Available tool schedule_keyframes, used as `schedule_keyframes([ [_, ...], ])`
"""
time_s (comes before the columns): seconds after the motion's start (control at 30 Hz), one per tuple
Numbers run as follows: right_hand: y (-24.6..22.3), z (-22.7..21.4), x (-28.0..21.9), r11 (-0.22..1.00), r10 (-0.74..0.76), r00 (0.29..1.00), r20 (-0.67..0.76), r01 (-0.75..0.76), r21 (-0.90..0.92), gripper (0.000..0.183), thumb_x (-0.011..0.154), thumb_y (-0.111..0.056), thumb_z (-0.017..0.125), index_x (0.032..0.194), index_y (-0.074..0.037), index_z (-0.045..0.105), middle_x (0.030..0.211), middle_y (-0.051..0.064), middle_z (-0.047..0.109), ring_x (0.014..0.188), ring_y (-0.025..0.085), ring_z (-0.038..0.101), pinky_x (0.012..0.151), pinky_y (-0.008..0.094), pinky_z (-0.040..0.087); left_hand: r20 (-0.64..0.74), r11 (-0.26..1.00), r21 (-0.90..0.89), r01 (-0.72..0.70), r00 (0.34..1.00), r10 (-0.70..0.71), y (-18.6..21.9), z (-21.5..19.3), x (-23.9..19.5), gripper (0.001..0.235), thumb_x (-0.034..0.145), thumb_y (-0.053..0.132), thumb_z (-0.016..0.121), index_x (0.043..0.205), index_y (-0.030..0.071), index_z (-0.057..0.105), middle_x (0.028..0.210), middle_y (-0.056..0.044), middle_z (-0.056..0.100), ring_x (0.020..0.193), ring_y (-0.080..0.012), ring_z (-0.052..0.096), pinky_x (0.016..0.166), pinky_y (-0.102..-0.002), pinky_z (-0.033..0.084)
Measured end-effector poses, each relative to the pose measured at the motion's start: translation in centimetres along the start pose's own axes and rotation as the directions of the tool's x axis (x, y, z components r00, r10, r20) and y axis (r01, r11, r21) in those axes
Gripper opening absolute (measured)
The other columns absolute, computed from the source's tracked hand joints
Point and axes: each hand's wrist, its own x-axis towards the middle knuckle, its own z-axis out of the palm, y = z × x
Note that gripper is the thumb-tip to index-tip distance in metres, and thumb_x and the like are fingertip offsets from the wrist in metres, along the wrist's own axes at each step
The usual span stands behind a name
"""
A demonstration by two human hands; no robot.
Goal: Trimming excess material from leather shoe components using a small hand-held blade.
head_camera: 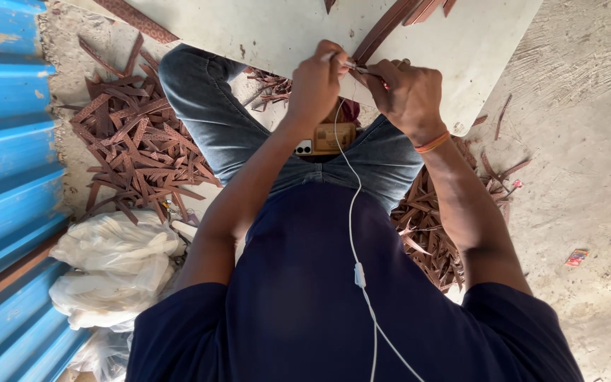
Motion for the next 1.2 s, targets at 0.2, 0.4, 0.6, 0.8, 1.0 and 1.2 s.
schedule_keyframes([
  [0.2, -1.8, -2.6, 1.0, 0.997, 0.049, 0.997, -0.06, -0.045, 0.06, 0.021, 0.107, -0.029, 0.078, 0.102, -0.01, 0.075, 0.073, -0.001, 0.072, 0.051, 0.007, 0.055, 0.043, 0.026, 0.035, -0.072, 0.96, -0.264, -0.096, 0.994, 0.08, 0.4, -1.0, -0.7, 0.012, 0.11, 0.009, 0.046, 0.117, 0.002, 0.054, 0.097, -0.014, 0.077, 0.093, -0.0268, 0.08, 0.065, -0.036, 0.066],
  [0.4, -1.9, -2.1, 1.7, 0.999, 0.049, 0.998, -0.032, -0.049, -0.003, 0.024, 0.106, -0.03, 0.08, 0.097, -0.008, 0.074, 0.069, 0.001, 0.071, 0.045, 0.007, 0.053, 0.04, 0.027, 0.034, -0.085, 0.994, -0.005, -0.108, 0.991, 0.107, 2.2, -1.3, -1.3, 0.007, 0.11, 0.01, 0.05, 0.114, 0.007, 0.054, 0.087, -0.013, 0.076, 0.077, -0.0298, 0.077, 0.064, -0.043, 0.06],
  [0.6, -0.5, -0.3, 1.0, 0.998, 0.061, 0.998, -0.003, -0.06, 0.023, 0.024, 0.109, -0.027, 0.077, 0.091, -0.011, 0.074, 0.063, -0.001, 0.068, 0.042, 0.007, 0.049, 0.038, 0.028, 0.031, 0.03, 0.996, 0.078, -0.044, 0.999, 0.042, 1.7, -1.1, -1.5, 0.012, 0.11, 0.014, 0.05, 0.115, 0.004, 0.054, 0.086, -0.016, 0.075, 0.067, -0.0293, 0.075, 0.058, -0.041, 0.058],
  [0.8, -0.8, -0.4, 1.1, 0.991, 0.117, 0.993, -0.012, -0.116, 0.071, 0.021, 0.107, -0.028, 0.077, 0.096, -0.01, 0.075, 0.062, 0.0, 0.067, 0.042, 0.006, 0.049, 0.037, 0.027, 0.03, -0.137, 0.948, -0.288, -0.134, 0.986, 0.098, 1.0, -1.3, -1.8, 0.015, 0.112, 0.012, 0.047, 0.116, 0.0, 0.055, 0.098, -0.02, 0.077, 0.097, -0.0294, 0.081, 0.074, -0.035, 0.069],
  [1.0, -1.0, -1.1, 1.1, 0.993, 0.071, 0.997, -0.031, -0.068, 0.1, 0.022, 0.108, -0.03, 0.076, 0.101, -0.009, 0.074, 0.068, 0.001, 0.069, 0.046, 0.006, 0.051, 0.04, 0.027, 0.032, -0.077, 0.976, -0.218, -0.008, 0.997, -0.009, 1.7, -1.5, -1.8, 0.016, 0.111, 0.013, 0.049, 0.118, -0.001, 0.048, 0.092, -0.021, 0.076, 0.096, -0.0316, 0.08, 0.063, -0.037, 0.066],
  [1.2, -1.5, -1.0, 1.5, 1.0, 0.0, 1.0, -0.009, 0.0, 0.03, 0.026, 0.108, -0.033, 0.077, 0.097, -0.01, 0.074, 0.066, 0.0, 0.067, 0.044, 0.007, 0.048, 0.039, 0.027, 0.032, -0.022, 0.998, -0.049, -0.029, 0.999, 0.028, 2.9, -1.9, -2.0, 0.016, 0.111, 0.013, 0.046, 0.118, -0.001, 0.046, 0.081, -0.018, 0.075, 0.077, -0.0335, 0.078, 0.058, -0.043, 0.059],
])
